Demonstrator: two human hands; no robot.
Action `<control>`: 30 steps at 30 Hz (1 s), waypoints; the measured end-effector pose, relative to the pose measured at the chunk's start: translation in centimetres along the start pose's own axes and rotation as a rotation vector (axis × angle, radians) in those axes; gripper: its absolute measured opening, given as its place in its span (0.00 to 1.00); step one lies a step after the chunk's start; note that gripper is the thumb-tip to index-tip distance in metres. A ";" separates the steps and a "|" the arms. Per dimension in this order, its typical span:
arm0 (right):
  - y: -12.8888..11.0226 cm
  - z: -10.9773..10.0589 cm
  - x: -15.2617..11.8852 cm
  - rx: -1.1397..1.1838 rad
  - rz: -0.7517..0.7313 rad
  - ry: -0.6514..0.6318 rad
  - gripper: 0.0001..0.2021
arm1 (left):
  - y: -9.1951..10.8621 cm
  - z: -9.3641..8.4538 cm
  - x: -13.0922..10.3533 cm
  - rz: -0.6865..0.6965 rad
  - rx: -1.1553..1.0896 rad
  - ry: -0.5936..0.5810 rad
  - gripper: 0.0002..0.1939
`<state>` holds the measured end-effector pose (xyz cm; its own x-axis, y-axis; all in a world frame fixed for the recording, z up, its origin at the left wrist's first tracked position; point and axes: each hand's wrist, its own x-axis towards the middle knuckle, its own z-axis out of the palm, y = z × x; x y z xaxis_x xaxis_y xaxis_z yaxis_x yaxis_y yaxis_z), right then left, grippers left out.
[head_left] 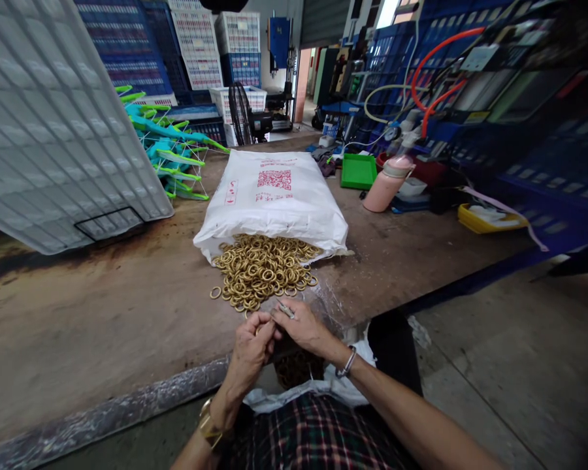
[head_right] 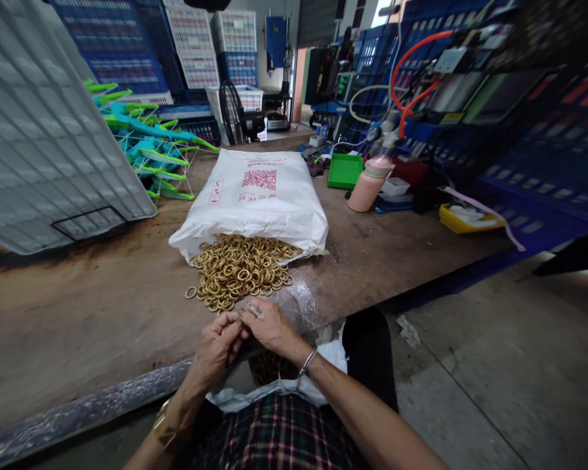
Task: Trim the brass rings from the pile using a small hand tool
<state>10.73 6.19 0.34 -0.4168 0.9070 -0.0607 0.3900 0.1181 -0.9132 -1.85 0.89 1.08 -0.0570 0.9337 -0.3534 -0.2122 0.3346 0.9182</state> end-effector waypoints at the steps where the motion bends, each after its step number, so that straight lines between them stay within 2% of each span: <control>1: 0.1 0.1 0.1 0.015 0.001 0.003 0.12 | -0.1 -0.1 0.0 -0.009 -0.043 -0.026 0.16; 6: 0.0 0.0 0.3 0.069 0.015 -0.035 0.12 | -0.3 -0.4 0.0 -0.041 -0.180 -0.077 0.16; 8: 0.0 -0.2 0.3 0.042 0.031 0.004 0.12 | -0.5 -0.4 0.0 -0.047 -0.194 -0.077 0.15; 11: 0.3 -0.7 0.1 -0.131 -0.028 0.059 0.10 | -0.7 -0.4 0.1 -0.041 -0.184 -0.054 0.16; 15: 0.9 -0.9 -0.6 -0.438 -0.186 -0.051 0.07 | -0.8 -0.3 0.3 -0.031 -0.153 -0.033 0.18; 18: 1.1 -0.6 -0.9 -0.571 -0.227 -0.080 0.06 | -0.7 -0.2 0.3 -0.034 -0.156 -0.021 0.19; 30: 0.9 -0.1 -1.0 -0.686 -0.181 -0.076 0.10 | -1.0 -0.2 0.3 -0.046 -0.140 0.016 0.20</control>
<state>11.61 5.44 -0.35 -0.5701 0.8214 0.0167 0.7276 0.5142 -0.4541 -1.83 0.85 0.01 -0.0591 0.9153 -0.3984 -0.3490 0.3550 0.8673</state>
